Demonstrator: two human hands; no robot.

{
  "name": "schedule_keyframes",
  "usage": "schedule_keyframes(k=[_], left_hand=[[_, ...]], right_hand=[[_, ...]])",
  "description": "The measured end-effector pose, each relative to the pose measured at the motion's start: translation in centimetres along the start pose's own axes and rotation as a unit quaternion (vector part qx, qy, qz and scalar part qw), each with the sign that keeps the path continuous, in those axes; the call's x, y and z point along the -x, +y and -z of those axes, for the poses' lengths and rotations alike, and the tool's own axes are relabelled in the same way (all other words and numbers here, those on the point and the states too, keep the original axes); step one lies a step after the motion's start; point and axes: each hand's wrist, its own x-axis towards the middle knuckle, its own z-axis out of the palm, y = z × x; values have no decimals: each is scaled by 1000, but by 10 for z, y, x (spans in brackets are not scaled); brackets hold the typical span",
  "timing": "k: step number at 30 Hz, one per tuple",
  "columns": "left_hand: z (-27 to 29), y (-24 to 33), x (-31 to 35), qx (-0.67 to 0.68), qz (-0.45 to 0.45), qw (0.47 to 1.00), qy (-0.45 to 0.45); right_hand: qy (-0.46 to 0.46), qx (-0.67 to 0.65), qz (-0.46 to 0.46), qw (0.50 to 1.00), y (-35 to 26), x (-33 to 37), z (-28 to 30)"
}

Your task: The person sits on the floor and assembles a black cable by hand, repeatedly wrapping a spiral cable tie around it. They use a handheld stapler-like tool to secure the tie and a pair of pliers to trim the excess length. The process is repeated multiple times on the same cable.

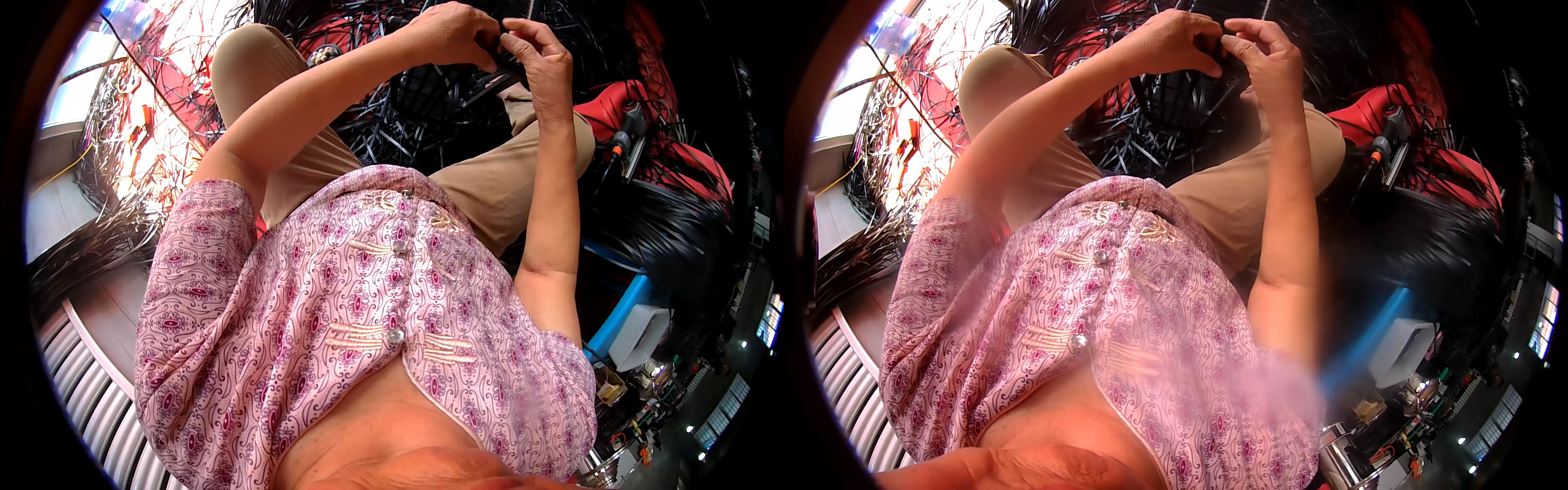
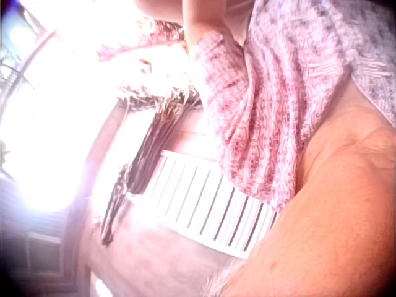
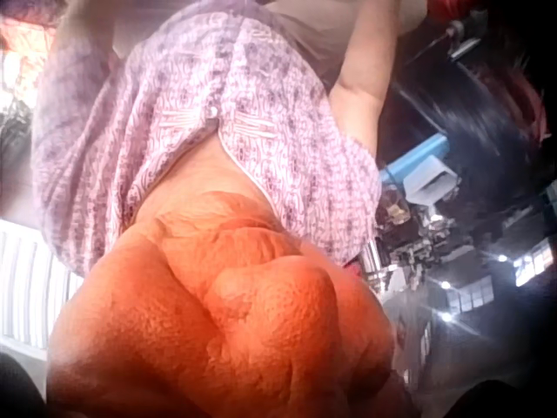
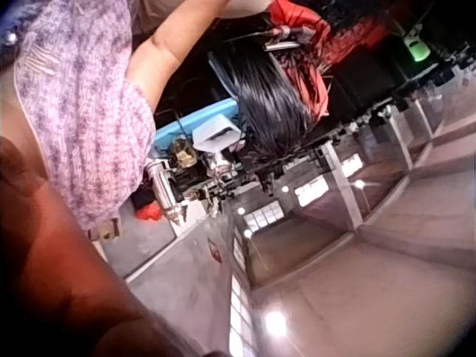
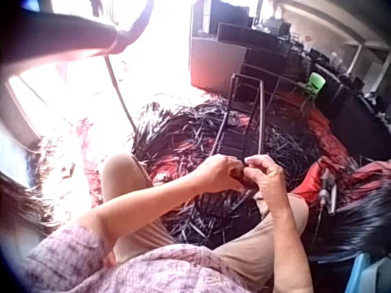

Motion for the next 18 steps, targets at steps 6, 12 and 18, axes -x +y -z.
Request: schedule_keyframes(k=[6, 12, 18], left_hand=[[4, -4, -11, 131, -30, 990, -42], [10, 5, -4, 103, 52, 993, -26], [18, -11, 5, 142, 147, 978, -44]], right_hand=[[133, -156, -5, 979, -26, 48, 19], [327, -32, -17, 944, -11, 138, 97], [571, 295, 42, 765, -63, 250, 220]])
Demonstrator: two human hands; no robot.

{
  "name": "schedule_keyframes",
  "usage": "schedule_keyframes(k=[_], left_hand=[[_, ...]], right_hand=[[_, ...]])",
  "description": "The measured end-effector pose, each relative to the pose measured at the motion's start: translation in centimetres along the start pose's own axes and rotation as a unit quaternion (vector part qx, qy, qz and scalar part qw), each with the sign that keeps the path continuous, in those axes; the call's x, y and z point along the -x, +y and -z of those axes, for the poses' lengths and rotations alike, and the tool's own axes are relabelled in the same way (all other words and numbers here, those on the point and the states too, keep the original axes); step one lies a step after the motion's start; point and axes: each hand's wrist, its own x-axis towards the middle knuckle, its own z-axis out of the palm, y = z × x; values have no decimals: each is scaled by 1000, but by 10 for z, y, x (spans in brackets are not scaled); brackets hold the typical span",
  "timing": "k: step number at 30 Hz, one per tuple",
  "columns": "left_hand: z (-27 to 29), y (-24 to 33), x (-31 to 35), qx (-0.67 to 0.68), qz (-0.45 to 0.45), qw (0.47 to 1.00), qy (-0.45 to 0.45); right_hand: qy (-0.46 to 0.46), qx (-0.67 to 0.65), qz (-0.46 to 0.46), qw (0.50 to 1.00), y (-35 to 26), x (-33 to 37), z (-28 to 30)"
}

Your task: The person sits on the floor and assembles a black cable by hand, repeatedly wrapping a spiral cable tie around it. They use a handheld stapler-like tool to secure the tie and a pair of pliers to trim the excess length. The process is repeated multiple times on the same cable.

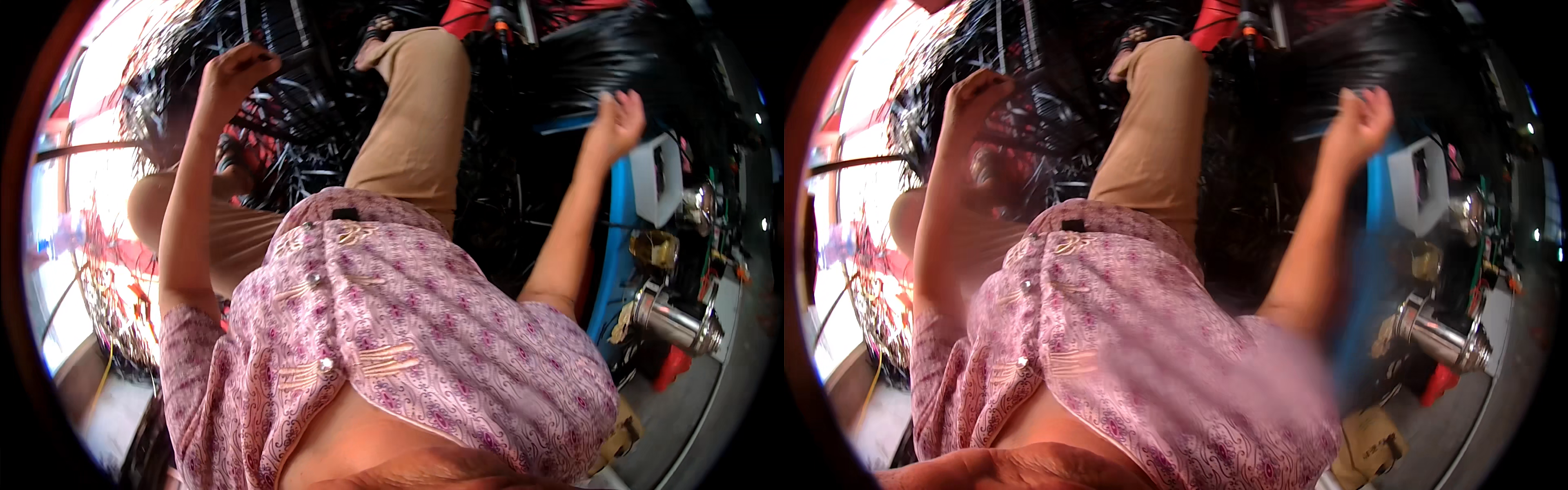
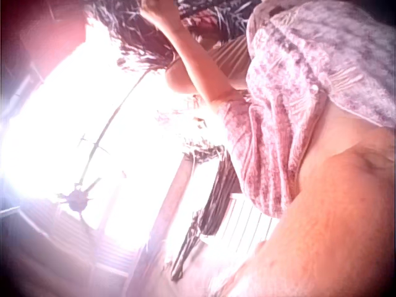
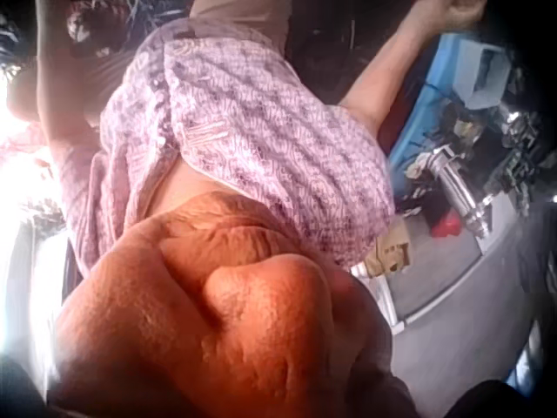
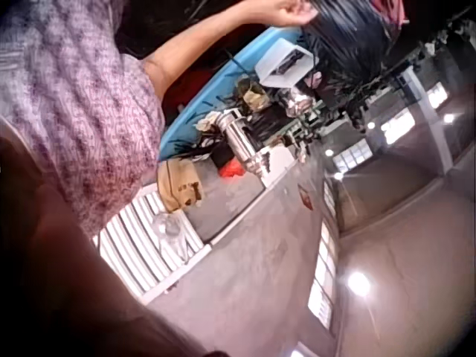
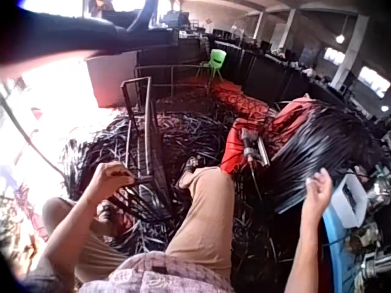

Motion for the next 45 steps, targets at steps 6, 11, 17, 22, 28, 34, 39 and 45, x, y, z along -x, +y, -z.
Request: schedule_keyframes(k=[6, 11, 17, 22, 28, 34, 39, 45], left_hand=[[-2, -7, -3, -32, -59, 998, -3], [2, -4, 6, -49, -107, 993, 13], [5, 27, 13, -106, -140, 984, 25], [9, 31, 5, -111, -203, 973, 2], [10, 34, 13, -109, -210, 972, 11], [18, 40, 7, -58, -197, 979, 2], [44, 54, -6, -27, -185, 982, 22], [123, 105, -53, 14, -155, 985, 80]], right_hand=[[-2, 53, -45, 998, 50, -71, 59], [-214, 40, -131, 967, 138, -66, -68], [-330, 376, 19, 865, 236, -106, -196], [-465, 538, -50, 701, 302, -177, -232], [-439, 604, -57, 663, 209, -149, -273], [-440, 583, -51, 682, 261, -175, -293], [-417, 554, -101, 714, 263, -182, -304], [-340, 390, 15, 856, 303, -245, -243]])
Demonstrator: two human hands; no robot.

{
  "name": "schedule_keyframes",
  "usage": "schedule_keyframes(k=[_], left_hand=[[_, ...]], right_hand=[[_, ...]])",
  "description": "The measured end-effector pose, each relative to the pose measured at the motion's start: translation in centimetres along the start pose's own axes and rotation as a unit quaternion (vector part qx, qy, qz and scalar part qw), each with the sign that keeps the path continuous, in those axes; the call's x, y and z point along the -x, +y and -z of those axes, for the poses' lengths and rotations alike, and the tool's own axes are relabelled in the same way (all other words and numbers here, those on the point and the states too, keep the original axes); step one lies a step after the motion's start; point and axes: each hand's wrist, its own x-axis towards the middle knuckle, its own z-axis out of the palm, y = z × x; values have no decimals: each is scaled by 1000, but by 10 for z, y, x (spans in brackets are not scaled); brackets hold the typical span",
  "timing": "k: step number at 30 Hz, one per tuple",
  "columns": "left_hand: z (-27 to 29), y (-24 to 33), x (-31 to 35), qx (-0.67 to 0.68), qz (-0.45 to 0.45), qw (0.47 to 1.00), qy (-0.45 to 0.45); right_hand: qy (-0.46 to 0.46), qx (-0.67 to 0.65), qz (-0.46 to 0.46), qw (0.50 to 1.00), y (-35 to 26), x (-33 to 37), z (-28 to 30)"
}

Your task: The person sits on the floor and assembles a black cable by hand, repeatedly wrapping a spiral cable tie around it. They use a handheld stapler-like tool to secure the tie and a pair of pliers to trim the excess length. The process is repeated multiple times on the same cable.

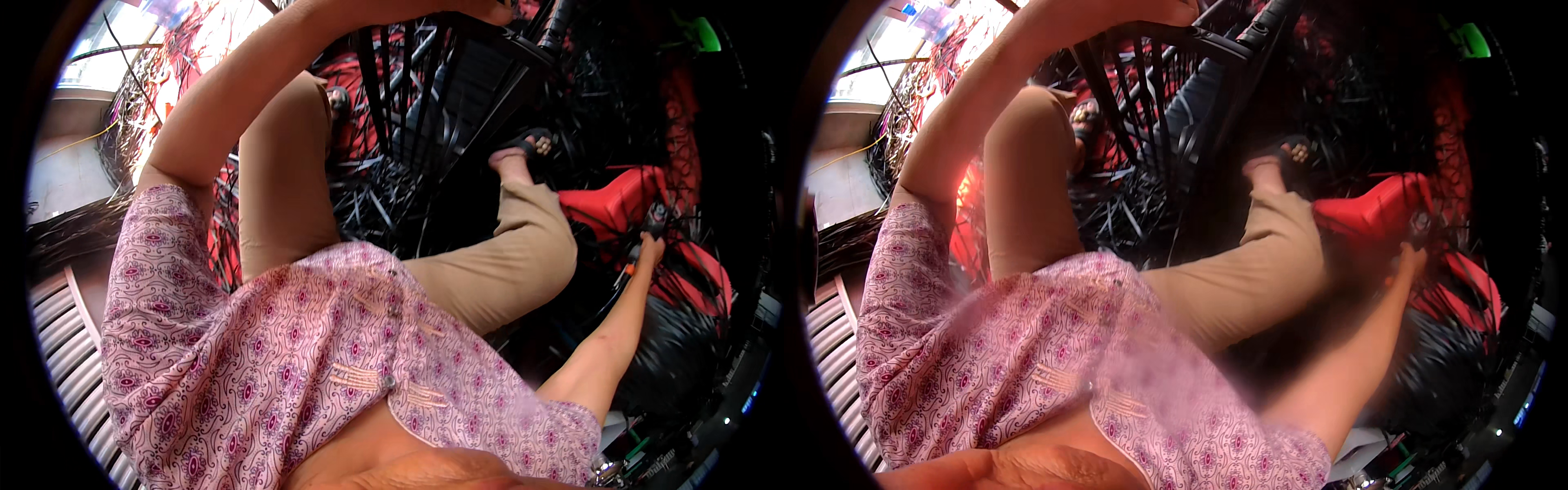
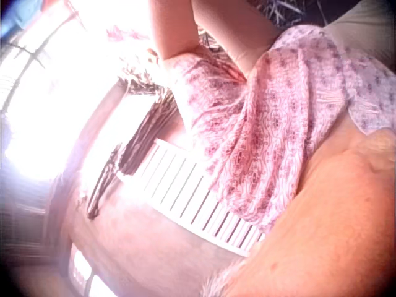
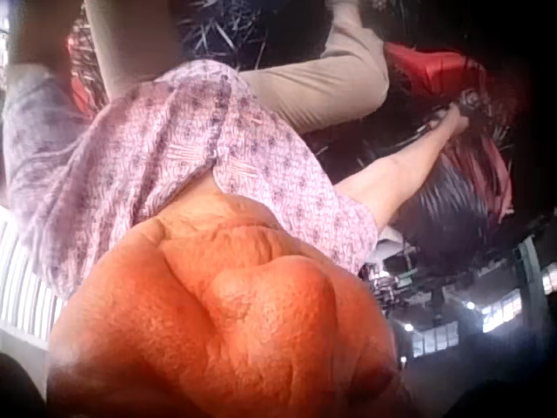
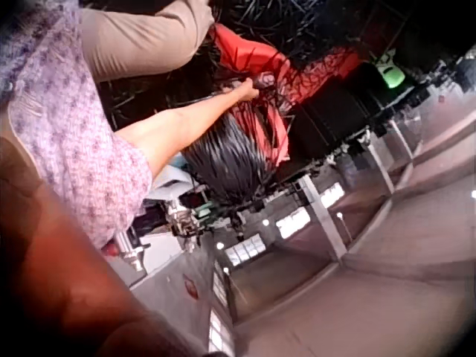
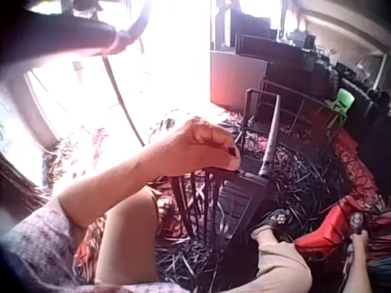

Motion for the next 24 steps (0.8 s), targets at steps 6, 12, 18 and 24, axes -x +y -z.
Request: schedule_keyframes(k=[6, 12, 18, 24], left_hand=[[35, -12, -78, -86, 42, 994, 46], [50, -30, -110, -49, 6, 998, 44], [50, -31, -128, -75, -6, 994, 85], [28, -37, -149, -46, -32, 997, 60]], right_hand=[[157, -333, 12, 930, 1, 53, 66], [197, -462, 62, 863, -187, 217, 243], [225, -440, 97, 864, -341, 314, 270], [203, -271, 336, 879, -394, 325, 208]])
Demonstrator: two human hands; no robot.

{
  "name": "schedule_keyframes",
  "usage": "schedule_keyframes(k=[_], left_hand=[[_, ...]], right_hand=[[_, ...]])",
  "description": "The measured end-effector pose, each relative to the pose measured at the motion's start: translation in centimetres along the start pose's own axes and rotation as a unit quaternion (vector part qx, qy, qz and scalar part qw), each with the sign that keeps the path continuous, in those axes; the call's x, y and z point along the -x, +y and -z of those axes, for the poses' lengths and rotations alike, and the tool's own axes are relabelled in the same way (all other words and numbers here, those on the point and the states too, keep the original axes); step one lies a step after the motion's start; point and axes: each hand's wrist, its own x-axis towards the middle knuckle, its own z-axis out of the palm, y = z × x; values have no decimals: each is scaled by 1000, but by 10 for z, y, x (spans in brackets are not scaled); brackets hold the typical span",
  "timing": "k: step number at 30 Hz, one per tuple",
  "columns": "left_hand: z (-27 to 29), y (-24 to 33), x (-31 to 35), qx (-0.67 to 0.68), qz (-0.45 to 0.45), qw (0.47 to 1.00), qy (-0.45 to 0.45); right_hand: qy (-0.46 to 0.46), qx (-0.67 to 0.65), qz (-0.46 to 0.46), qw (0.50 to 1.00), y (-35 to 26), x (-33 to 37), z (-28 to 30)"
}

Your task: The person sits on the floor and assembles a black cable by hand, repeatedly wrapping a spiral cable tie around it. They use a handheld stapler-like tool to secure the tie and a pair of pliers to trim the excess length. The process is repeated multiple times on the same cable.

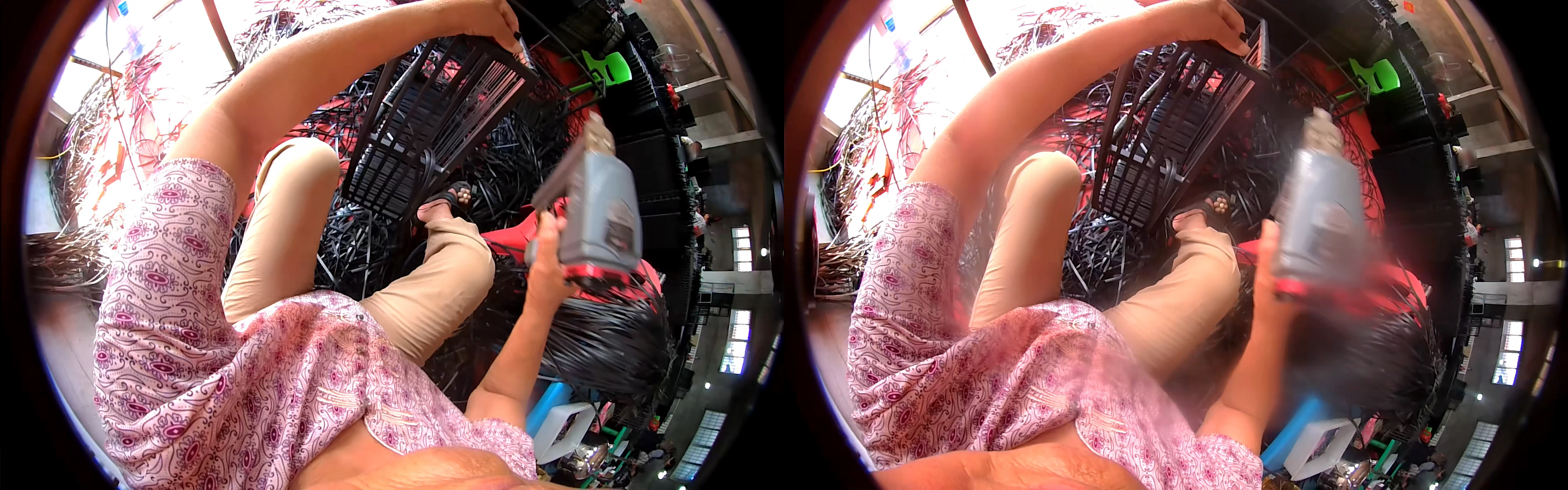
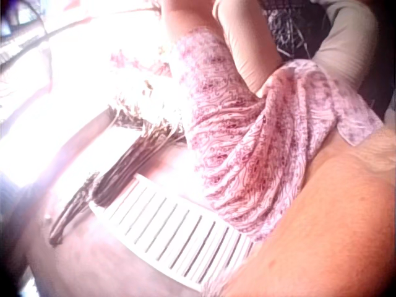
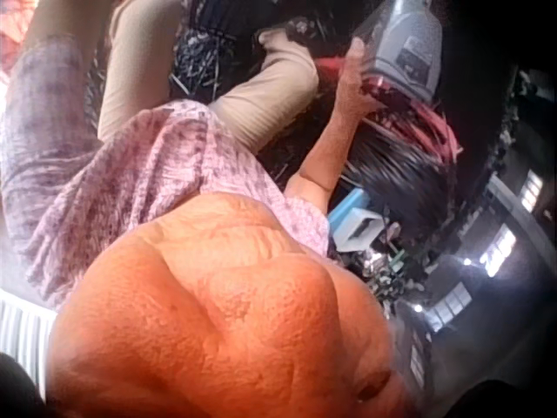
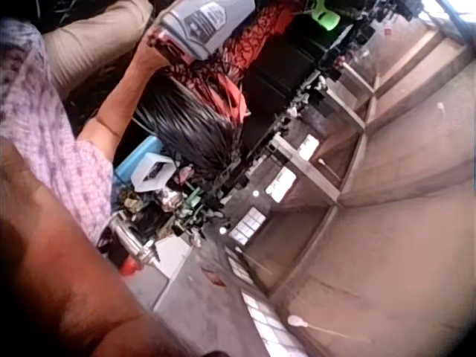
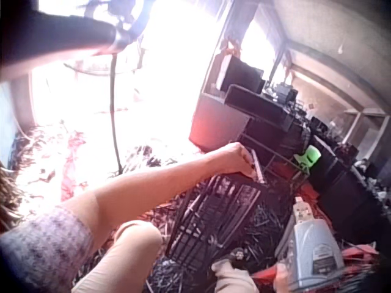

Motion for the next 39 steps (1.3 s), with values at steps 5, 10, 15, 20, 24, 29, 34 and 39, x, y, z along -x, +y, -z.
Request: schedule_keyframes(k=[5, 10, 15, 20, 24, 29, 34, 39], left_hand=[[-4, -10, 1, -16, -32, 999, -14], [-9, -1, 2, 1, -61, 998, -14], [-6, -1, 7, -3, -51, 999, 8], [-8, 2, 10, 16, -34, 999, 12], [-10, 2, 10, 13, -42, 999, 16], [-11, 1, 9, 8, -38, 999, 6], [-13, 3, 8, 18, -25, 1000, -4], [-20, 4, 13, -5, -47, 999, -18]], right_hand=[[-85, -25, 185, 979, -24, -17, -42], [-107, -28, 155, 982, -19, -25, -65], [-93, 5, 141, 986, -21, -29, -74], [-69, 1, 171, 983, -22, -33, -82], [-88, -52, 121, 987, -28, -35, -82], [-73, -6, 165, 983, -28, -35, -85], [-90, 35, 190, 977, -20, -32, -86], [-56, -83, 73, 992, -26, -23, -67]])
